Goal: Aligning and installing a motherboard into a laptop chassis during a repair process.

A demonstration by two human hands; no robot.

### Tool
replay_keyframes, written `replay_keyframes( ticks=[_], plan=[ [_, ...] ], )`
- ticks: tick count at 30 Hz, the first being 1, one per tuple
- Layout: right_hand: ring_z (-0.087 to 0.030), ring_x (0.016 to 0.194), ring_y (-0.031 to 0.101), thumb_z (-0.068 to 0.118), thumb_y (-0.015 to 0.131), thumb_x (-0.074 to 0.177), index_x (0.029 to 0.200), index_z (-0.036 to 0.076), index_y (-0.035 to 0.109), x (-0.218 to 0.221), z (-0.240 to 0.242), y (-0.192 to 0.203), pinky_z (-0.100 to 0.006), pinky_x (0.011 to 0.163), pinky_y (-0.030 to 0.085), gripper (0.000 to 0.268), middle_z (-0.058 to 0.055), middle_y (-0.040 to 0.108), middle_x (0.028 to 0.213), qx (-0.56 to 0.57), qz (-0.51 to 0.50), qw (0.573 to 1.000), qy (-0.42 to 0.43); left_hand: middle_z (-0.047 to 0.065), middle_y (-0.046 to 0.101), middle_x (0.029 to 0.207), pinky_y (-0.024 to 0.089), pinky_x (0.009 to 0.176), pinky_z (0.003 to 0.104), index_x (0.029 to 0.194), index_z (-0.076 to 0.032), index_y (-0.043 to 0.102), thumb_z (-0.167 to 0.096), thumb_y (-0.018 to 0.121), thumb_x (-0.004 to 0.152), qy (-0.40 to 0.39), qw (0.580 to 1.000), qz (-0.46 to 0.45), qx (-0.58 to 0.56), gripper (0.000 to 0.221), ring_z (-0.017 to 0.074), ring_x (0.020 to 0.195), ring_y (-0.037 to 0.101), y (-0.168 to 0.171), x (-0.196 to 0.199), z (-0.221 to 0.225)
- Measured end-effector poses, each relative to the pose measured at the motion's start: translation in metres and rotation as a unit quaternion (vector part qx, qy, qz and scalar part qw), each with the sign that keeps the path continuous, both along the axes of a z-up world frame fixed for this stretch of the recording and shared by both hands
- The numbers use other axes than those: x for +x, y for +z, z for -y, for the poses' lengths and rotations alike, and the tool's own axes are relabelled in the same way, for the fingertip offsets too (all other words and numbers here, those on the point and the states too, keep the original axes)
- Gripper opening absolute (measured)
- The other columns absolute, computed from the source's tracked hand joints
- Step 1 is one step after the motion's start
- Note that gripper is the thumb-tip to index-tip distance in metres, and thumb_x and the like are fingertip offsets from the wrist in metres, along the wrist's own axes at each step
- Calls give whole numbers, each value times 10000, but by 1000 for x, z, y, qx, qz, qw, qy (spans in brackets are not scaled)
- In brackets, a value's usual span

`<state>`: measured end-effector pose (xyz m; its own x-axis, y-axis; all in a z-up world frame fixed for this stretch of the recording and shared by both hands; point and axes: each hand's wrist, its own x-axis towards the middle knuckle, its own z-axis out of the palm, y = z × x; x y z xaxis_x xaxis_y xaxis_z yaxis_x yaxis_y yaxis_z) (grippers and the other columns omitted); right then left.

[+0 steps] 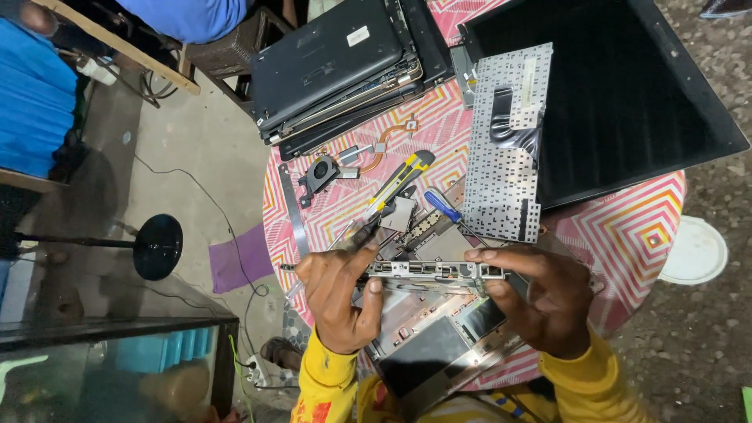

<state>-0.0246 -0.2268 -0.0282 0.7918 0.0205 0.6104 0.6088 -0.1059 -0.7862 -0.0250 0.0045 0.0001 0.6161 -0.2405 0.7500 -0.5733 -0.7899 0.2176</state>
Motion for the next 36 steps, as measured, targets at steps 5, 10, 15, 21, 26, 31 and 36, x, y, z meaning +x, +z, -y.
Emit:
replay_keyframes(
  ticks=[5, 10, 15, 21, 26, 31, 36],
  plan=[
    [-245, 926, 788, 252, 566, 942, 1044, -13, 641, 0, 0, 2, -308, 815, 647, 293, -168, 755, 998, -17, -1, 1000, -6, 51, 648, 814, 308, 774, 373, 973, -35, 684, -265, 417, 1003, -3, 1000, -3, -7, 355, 199, 690, 513, 2, 0, 2],
    [-260, 950, 784, 178, 605, 919, 1047, -15, 632, -3, 1, -6, -336, 865, 648, 233, -190, 744, 1026, 1, -1, 1000, -4, 41, 649, 793, 304, 760, 370, 975, -43, 695, -267, 431, 998, -7, 1000, 11, -14, 347, 191, 670, 513, 0, 2, 4],
    [-250, 932, 775, 199, 597, 924, 1032, -11, 638, -5, 0, -5, -327, 840, 629, 240, -180, 746, 999, -12, -4, 1000, -28, 45, 645, 785, 315, 774, 373, 962, -43, 693, -257, 451, 992, -9, 1000, 15, -21, 324, 200, 666, 510, -2, 1, 3],
    [-206, 850, 765, 194, 603, 932, 1044, 13, 620, -7, -1, -13, -251, 700, 563, 214, -184, 743, 1020, 5, -15, 999, -33, 45, 637, 780, 321, 768, 372, 978, -40, 683, -275, 447, 997, -13, 1000, 8, -20, 334, 205, 669, 492, -3, 1, 3],
    [-280, 962, 771, 156, 613, 934, 1076, 1, 613, -9, -3, -21, -350, 895, 636, 210, -210, 727, 1034, 46, -30, 998, -21, 47, 614, 760, 325, 761, 372, 975, -49, 671, -284, 470, 985, -11, 1000, -9, -20, 309, 225, 673, 519, -1, 0, 3],
    [-274, 939, 771, 136, 593, 942, 1078, -3, 598, -8, -3, -20, -325, 839, 635, 194, -233, 724, 1018, 45, -29, 998, -24, 48, 623, 775, 327, 746, 358, 947, -47, 681, -277, 564, 937, -18, 1000, 2, -10, 258, 210, 660, 503, 3, 2, 3],
    [-289, 942, 765, 127, 587, 950, 1080, -7, 589, -9, -7, -21, -351, 859, 639, 187, -240, 716, 1020, 60, -23, 998, -26, 41, 632, 805, 336, 759, 370, 969, -60, 680, -231, 549, 958, -19, 1000, -5, -9, 217, 220, 694, 535, 1, 1, 2]
  ],
)
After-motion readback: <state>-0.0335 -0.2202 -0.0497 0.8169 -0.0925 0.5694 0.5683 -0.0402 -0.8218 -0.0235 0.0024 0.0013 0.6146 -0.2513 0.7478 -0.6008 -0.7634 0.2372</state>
